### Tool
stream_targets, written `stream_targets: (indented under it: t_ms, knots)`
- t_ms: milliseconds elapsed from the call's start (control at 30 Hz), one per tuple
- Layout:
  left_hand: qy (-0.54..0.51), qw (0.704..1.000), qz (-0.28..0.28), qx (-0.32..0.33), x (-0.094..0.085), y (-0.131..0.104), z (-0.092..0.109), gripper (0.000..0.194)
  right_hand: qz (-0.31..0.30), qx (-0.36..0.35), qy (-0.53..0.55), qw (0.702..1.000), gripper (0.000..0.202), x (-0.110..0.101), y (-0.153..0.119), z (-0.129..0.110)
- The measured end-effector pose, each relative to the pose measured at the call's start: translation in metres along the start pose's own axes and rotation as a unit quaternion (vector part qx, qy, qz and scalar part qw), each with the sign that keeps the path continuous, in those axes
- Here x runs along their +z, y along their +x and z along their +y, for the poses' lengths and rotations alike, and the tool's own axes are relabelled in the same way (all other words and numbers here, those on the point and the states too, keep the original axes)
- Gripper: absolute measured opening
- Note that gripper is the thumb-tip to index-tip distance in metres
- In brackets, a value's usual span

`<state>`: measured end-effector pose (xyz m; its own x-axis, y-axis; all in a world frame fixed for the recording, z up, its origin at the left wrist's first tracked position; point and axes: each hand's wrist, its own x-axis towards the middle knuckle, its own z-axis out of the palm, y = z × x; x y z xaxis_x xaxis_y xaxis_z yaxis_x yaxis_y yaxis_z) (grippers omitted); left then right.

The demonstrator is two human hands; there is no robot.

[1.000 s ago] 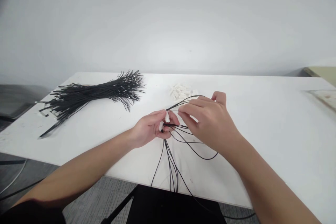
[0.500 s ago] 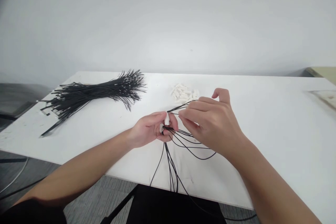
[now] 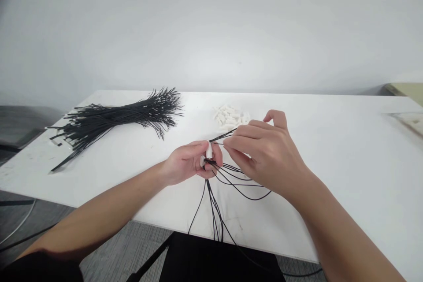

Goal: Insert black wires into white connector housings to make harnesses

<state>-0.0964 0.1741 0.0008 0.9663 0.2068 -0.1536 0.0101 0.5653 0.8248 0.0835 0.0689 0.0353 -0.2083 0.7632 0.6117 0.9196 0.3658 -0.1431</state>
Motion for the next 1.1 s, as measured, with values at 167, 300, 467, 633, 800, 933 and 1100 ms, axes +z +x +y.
stream_targets:
  t_ms: [167,300,467,633,800,933,1100]
  knots:
    - [0.005,1.0,-0.001,-0.002,-0.0005,0.0002,0.0,0.04,-0.004,-0.011,0.004,1.0,0.019,-0.0017,0.0007,0.0002]
    - [0.009,1.0,-0.007,-0.006,-0.0007,-0.0001,0.0004,0.04,0.004,-0.015,-0.004,1.0,0.018,-0.001,0.0001,0.0009]
    - [0.005,1.0,-0.013,-0.014,0.0003,-0.0007,0.0013,0.04,0.041,-0.038,-0.044,0.997,0.017,0.002,-0.001,0.0018]
    - [0.002,0.999,-0.035,-0.03,0.001,-0.0009,0.0026,0.041,0.088,-0.119,-0.111,0.983,0.025,0.003,-0.0023,0.0043]
    - [-0.021,0.998,-0.046,-0.035,0.0002,-0.0011,0.003,0.041,0.093,-0.128,-0.096,0.983,0.026,0.0044,-0.0023,0.0053]
    - [-0.016,0.998,-0.054,-0.033,-0.0002,-0.0017,0.0028,0.042,0.089,-0.115,-0.072,0.987,0.024,0.0045,-0.002,0.0046]
    - [0.003,0.998,-0.051,-0.028,0.0004,-0.0025,0.0031,0.042,0.079,-0.112,-0.055,0.989,0.023,0.0028,-0.0028,0.004]
